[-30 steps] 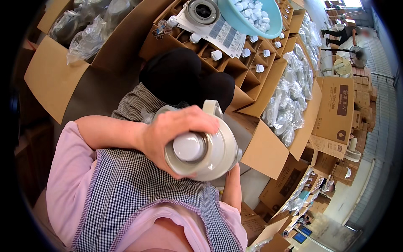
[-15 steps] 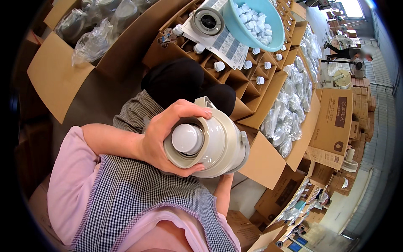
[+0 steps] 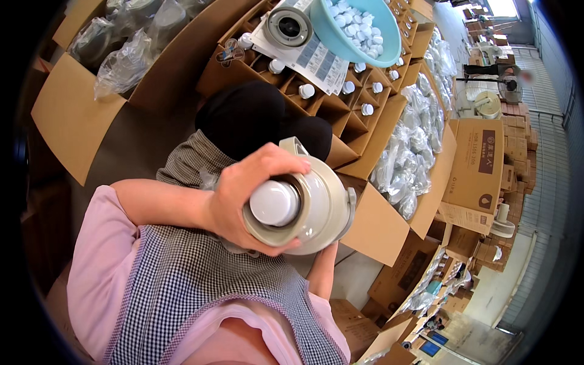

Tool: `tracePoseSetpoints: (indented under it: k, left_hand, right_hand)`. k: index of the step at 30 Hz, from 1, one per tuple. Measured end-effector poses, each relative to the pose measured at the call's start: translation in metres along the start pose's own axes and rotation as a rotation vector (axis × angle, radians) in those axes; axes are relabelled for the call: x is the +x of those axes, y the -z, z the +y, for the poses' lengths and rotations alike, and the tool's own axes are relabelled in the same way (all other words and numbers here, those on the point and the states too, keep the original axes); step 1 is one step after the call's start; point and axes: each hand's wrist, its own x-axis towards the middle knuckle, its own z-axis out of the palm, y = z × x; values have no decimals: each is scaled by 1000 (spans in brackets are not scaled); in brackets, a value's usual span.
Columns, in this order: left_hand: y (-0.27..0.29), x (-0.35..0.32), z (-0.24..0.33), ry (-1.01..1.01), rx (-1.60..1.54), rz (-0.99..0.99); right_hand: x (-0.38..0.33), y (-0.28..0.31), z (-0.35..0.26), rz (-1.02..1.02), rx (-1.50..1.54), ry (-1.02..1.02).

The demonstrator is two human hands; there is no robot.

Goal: The person assembles a cylindrical kitchen appliance by inserting a metal inner pot, a grey filter ring, and a white lid into a beige outer container. The person then places the assembled unit into a plastic bag and sets it into a cardboard box.

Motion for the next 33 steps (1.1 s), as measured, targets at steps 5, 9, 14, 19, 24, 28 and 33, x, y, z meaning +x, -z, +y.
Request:
tracePoseSetpoints:
  k: [5,9,14,19,24,28,33]
  left_hand:
    - [-1,-3,-1,-14,-23,-25]
    - [-1,-3,-7,-15,-11,-54]
    - [13,7,-29,52,27,-107]
    - [28,31,-43,141,-97,-169]
    - [23,17,-56,48,-42,-191]
    - [20,20,-56,34,-5,-207]
    - [10,28,-53,61,95,-186]
  right_hand:
    - [3,2,-9,11,12,26]
    - [9,0,-16,23,21,61]
    - [21,-3,-30,33,28,118]
    - [24,-1,-47,60,59,191]
    - [31,-9,-54,48,144,238]
    - [35,-12,-52,53,94,281]
    - [35,6,-50,-265,352,274]
